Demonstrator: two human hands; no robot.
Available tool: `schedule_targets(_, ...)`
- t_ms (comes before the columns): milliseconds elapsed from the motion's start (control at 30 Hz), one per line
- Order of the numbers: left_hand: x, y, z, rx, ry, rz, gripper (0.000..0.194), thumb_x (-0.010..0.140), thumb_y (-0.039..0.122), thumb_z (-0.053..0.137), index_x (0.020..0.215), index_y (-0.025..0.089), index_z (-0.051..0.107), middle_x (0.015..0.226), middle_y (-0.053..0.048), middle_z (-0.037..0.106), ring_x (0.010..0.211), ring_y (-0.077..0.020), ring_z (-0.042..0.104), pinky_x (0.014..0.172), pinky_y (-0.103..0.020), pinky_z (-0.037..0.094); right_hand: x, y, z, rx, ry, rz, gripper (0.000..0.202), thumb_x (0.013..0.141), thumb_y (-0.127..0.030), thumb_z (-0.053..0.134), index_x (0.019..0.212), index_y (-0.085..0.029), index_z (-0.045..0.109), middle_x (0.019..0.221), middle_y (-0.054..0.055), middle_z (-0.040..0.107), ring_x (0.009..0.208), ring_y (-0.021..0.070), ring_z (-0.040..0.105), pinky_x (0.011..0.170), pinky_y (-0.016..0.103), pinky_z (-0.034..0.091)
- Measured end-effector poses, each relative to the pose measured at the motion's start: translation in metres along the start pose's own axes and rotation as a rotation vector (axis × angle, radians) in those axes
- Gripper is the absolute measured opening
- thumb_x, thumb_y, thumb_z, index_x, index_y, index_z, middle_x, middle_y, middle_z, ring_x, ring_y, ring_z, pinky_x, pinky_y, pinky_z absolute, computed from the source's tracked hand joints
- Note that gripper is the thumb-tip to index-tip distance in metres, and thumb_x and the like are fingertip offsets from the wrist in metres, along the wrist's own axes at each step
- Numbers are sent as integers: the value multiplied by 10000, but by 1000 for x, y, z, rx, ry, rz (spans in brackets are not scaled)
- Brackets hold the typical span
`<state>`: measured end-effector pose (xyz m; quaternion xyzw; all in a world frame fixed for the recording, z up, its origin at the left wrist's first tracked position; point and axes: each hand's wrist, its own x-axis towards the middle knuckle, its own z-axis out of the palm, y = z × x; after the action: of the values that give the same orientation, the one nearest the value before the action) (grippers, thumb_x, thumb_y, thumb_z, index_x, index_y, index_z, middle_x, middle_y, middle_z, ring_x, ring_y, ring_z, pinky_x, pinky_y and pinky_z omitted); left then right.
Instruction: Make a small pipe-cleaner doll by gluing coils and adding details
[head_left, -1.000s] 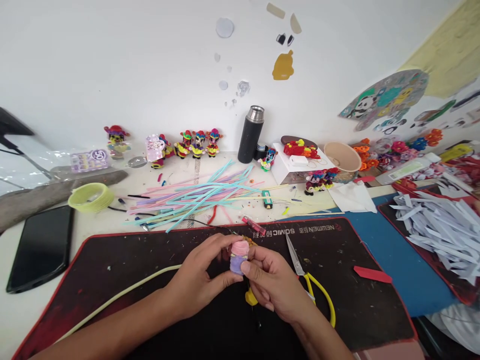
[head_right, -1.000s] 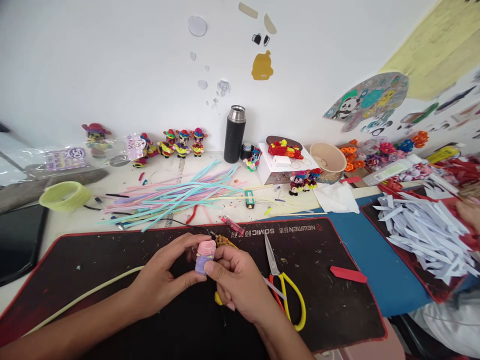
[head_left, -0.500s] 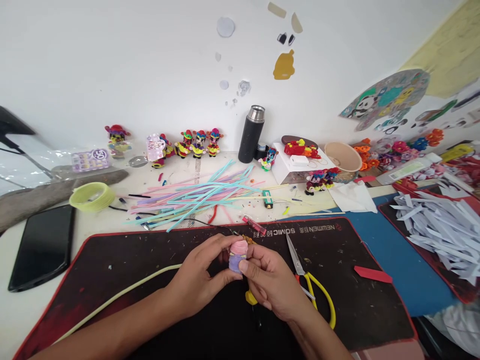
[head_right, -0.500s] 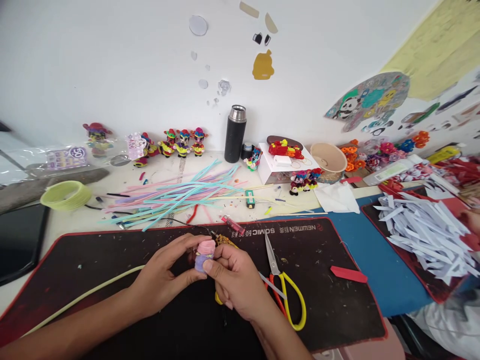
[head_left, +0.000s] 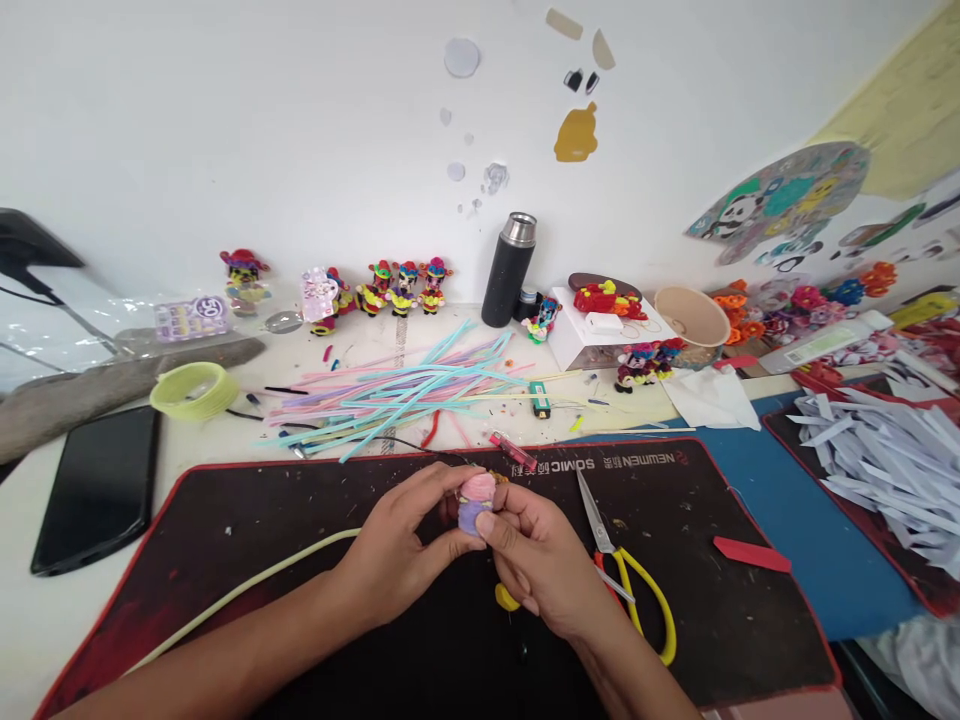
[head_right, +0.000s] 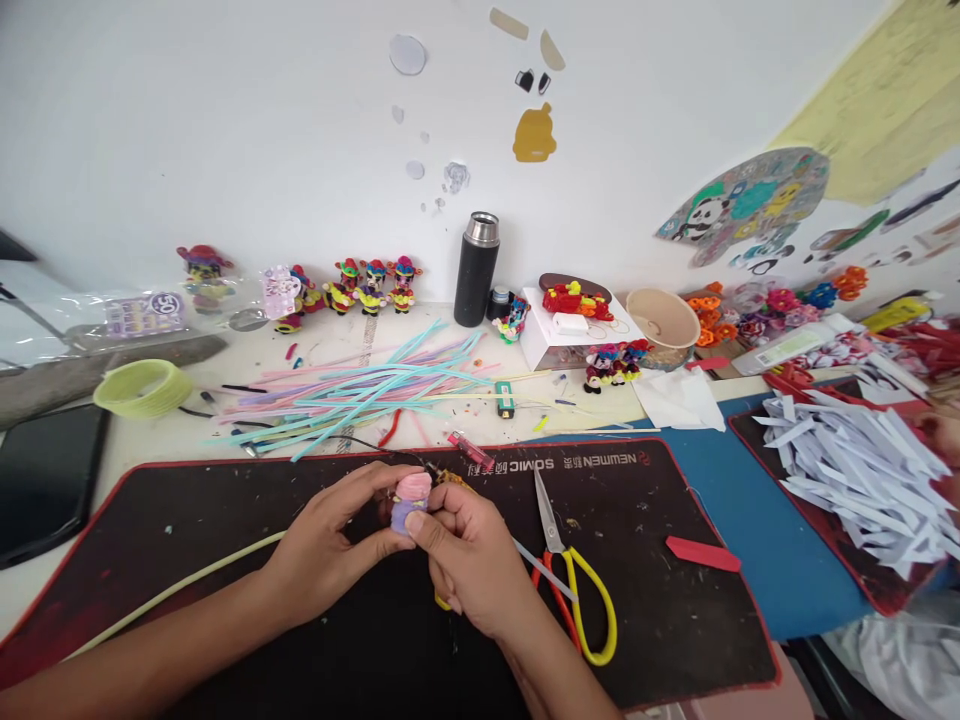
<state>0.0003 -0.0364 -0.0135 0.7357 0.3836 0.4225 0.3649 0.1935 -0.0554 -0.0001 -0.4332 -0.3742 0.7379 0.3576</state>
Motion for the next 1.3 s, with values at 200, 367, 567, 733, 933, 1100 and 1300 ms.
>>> schedule_targets(200,0,-1,2,10,4,1,386,955,319,783,1316,235,674,1139,-61,785,995,-196,746,891,-298,612,0,-2,2,-21,10,6,516,859,-634,823,938,-181,590,468,-155,439,286,10,257,292,134,201)
schedule_targets(367,0,-2,2,19,9,-30,351,960,344,774,1283,230,699,1116,-75,791,982,-217,750,878,-322,618,0,-3,6,-54,26,-2,514,869,-655,793,934,-191,583,453,-162,421,281,21,263,291,143,206)
schedule_targets(567,-1,-4,2,43,11,4,350,966,350,766,1282,219,694,1112,-88,799,970,-222,756,858,-317,619,0,-4,7,-64,32,13,527,849,-667,803,919,-202,564,483,-152,451,281,17,272,287,141,220)
schedule_targets(733,-1,-5,1,44,12,-2,343,958,338,774,1272,221,701,1105,-81,798,959,-218,753,879,-319,614,1,-3,7,-53,27,6,533,845,-670,809,931,-205,562,473,-157,440,281,17,266,286,133,223)
schedule_targets(933,-2,-5,0,-5,-40,-91,370,956,318,767,1309,233,693,1176,-81,782,1039,-229,738,919,-332,604,0,3,3,-31,13,-2,516,891,-662,776,973,-194,576,451,-164,418,280,21,248,294,136,221)
schedule_targets(1100,-1,-4,2,-134,-105,-179,464,917,295,791,1366,273,677,1223,-66,745,1081,-236,705,967,-365,581,-3,5,-2,-17,3,-2,497,913,-642,769,1010,-183,601,459,-158,415,291,17,226,307,145,193)
schedule_targets(1300,2,1,-2,-464,-181,-363,655,878,364,837,1476,242,598,1047,-45,717,914,-203,675,876,-358,584,-9,3,-9,25,-35,18,468,934,-602,769,1040,-165,640,421,-167,374,302,19,165,314,149,172)
